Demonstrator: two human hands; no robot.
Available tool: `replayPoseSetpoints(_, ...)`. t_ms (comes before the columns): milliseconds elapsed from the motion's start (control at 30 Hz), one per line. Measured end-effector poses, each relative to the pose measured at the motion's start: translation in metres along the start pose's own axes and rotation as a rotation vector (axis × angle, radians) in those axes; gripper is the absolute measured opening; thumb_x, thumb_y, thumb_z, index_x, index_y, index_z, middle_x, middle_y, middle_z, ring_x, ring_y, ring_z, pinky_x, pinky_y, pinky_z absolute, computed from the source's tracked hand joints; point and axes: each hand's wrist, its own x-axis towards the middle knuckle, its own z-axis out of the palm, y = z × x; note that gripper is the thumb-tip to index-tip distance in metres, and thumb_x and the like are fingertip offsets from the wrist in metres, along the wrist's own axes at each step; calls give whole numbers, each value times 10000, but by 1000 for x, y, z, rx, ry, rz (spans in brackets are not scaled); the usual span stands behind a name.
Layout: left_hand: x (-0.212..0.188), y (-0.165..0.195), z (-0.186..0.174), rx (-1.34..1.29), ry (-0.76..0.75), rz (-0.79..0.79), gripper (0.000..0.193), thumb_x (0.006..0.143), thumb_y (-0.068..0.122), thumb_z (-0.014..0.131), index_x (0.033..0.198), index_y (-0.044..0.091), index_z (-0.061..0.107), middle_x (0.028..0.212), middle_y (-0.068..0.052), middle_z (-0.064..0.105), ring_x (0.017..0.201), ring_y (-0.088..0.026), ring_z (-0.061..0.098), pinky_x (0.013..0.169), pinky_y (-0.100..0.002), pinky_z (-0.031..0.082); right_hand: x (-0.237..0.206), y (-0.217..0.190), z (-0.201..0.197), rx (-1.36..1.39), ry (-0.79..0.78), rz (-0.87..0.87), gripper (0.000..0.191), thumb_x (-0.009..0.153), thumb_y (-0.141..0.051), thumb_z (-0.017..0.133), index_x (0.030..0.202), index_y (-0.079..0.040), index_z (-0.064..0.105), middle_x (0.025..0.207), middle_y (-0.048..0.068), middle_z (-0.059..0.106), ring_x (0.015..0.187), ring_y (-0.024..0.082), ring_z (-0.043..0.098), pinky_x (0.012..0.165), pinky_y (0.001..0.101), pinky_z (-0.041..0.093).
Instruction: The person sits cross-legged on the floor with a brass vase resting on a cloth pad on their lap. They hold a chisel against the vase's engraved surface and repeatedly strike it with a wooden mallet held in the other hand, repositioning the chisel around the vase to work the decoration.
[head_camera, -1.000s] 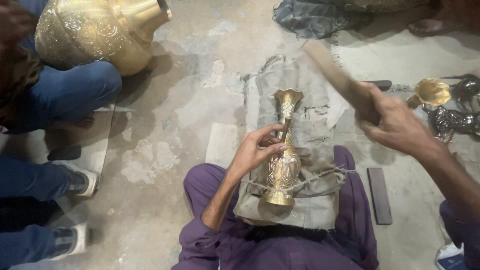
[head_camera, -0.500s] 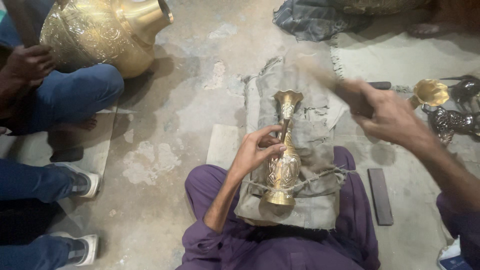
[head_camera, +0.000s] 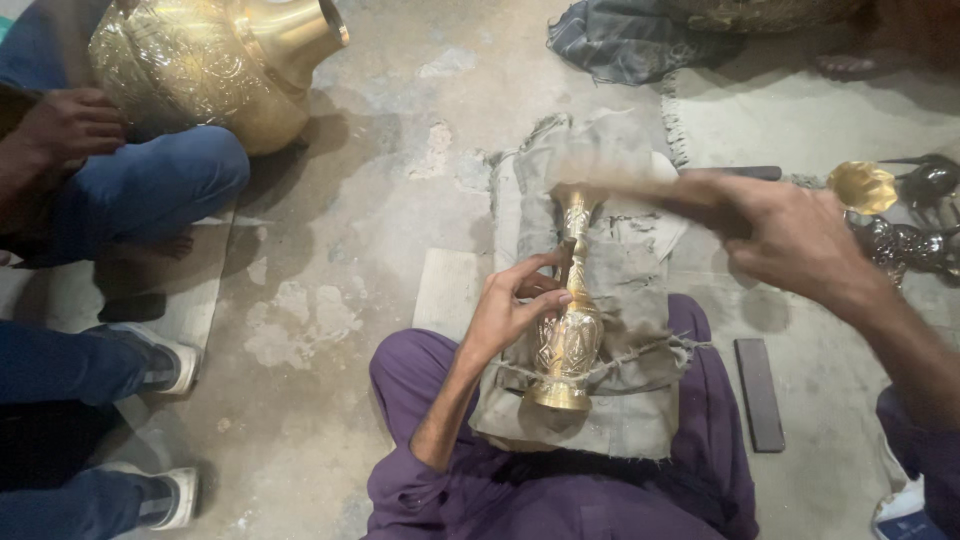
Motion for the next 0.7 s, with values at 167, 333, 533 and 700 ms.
replayPoseSetpoints(167,2,-1,0,34,5,29,539,894,180,788,1379,26,610,1017,-145,765,950,-201,777,773,-335,672,2,-12,-11,-239,-233,73,777,862,-66,646,1519,-426,439,1097,-7,781,713,162,747,496,321,529)
replayPoseSetpoints(333,2,-4,1,49,27,22,539,882,178,805,1369,32,624,1009,-148,764,941,-198,774,765,-335,661,4,-20,-13,287,-74,307,755,934,-141,702,1610,-256,387,1070,120,713,664,246,730,512,268,580)
replayPoseSetpoints(533,-1,-2,3,29,28,31,524,892,169,794,1364,20,621,1011,-150,773,945,-199,777,760,-333,662,2,-15,-15,-66,-97,166,759,864,-53,693,1520,-372,482,1089,16,776,717,199,734,520,323,541)
replayPoseSetpoints(700,-6,5,7,2,35,62,508,902,163,778,1359,14,615,1048,-153,777,961,-193,777,753,-339,672,-1,-14,-19,-218,-228,102,750,885,-115,691,1542,-346,412,1265,-6,677,840,132,727,584,273,612)
